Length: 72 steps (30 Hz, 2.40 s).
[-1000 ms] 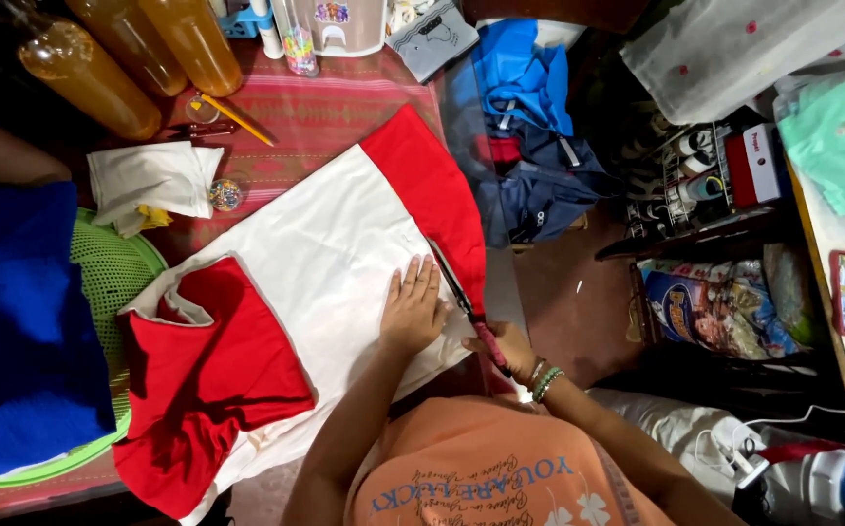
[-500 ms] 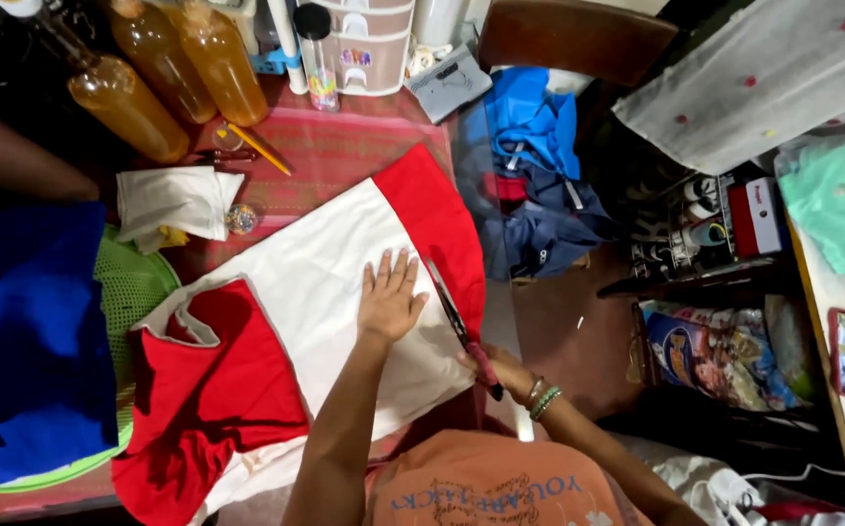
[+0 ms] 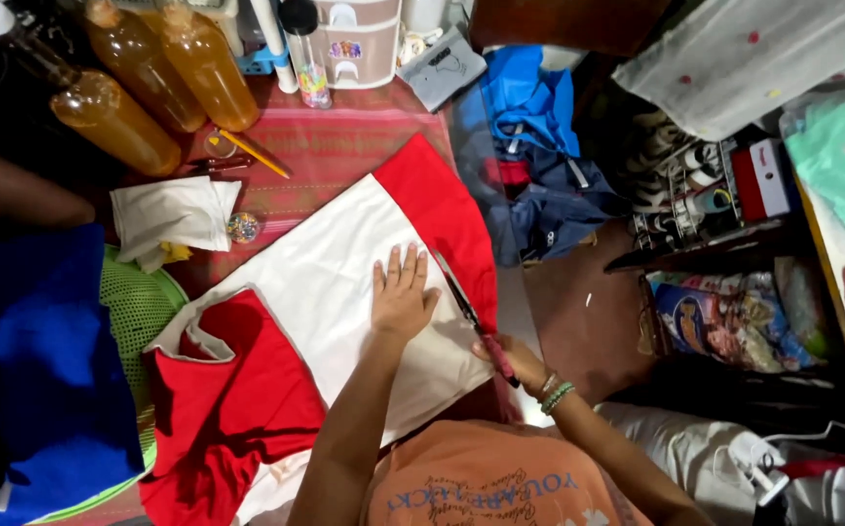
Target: The person is using scissors to cut along the edges of a red and white fabric garment on a workspace table.
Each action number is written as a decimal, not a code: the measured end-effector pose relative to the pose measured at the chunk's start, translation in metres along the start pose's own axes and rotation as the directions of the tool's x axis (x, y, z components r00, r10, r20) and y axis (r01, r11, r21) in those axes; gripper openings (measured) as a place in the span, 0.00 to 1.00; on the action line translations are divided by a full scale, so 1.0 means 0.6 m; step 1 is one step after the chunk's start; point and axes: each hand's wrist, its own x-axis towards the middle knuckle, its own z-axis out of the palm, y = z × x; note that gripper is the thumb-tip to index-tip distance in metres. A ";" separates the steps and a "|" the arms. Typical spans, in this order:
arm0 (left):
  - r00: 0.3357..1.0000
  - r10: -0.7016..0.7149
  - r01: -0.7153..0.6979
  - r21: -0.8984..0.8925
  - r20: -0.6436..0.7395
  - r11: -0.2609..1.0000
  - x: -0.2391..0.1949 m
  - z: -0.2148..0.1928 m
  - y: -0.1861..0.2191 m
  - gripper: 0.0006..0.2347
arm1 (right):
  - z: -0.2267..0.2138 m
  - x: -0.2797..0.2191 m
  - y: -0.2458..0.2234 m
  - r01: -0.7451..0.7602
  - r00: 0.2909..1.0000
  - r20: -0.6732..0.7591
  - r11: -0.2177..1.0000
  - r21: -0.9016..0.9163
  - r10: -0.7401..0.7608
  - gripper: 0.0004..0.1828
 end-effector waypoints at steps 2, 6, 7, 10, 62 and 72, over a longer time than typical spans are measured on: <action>1.000 -0.009 0.009 -0.015 0.001 1.000 0.006 -0.001 0.001 0.33 | 0.007 0.009 0.010 0.017 0.998 -0.065 1.000 0.026 -0.016 0.31; 0.999 -0.012 0.014 -0.030 0.053 0.999 0.009 -0.009 0.003 0.33 | 0.004 -0.004 -0.005 -0.007 0.997 -0.074 0.998 0.059 0.011 0.32; 0.998 -0.014 0.016 -0.039 0.056 0.999 0.010 -0.012 0.003 0.33 | 0.000 0.004 0.004 0.004 0.997 -0.081 0.998 0.061 0.001 0.30; 0.998 -0.017 0.021 -0.064 0.067 0.998 0.008 -0.012 0.002 0.33 | 0.002 0.020 0.026 0.009 0.997 -0.077 0.998 0.060 -0.005 0.28; 0.994 0.059 -0.061 -0.024 -0.094 0.998 0.085 0.028 -0.061 0.33 | -0.007 0.047 -0.027 -0.018 0.998 -0.055 0.997 -0.076 0.014 0.29; 0.993 0.054 -0.057 -0.028 -0.104 0.998 0.083 0.027 -0.061 0.33 | -0.001 0.022 -0.057 -0.036 0.997 -0.077 0.997 -0.072 0.031 0.28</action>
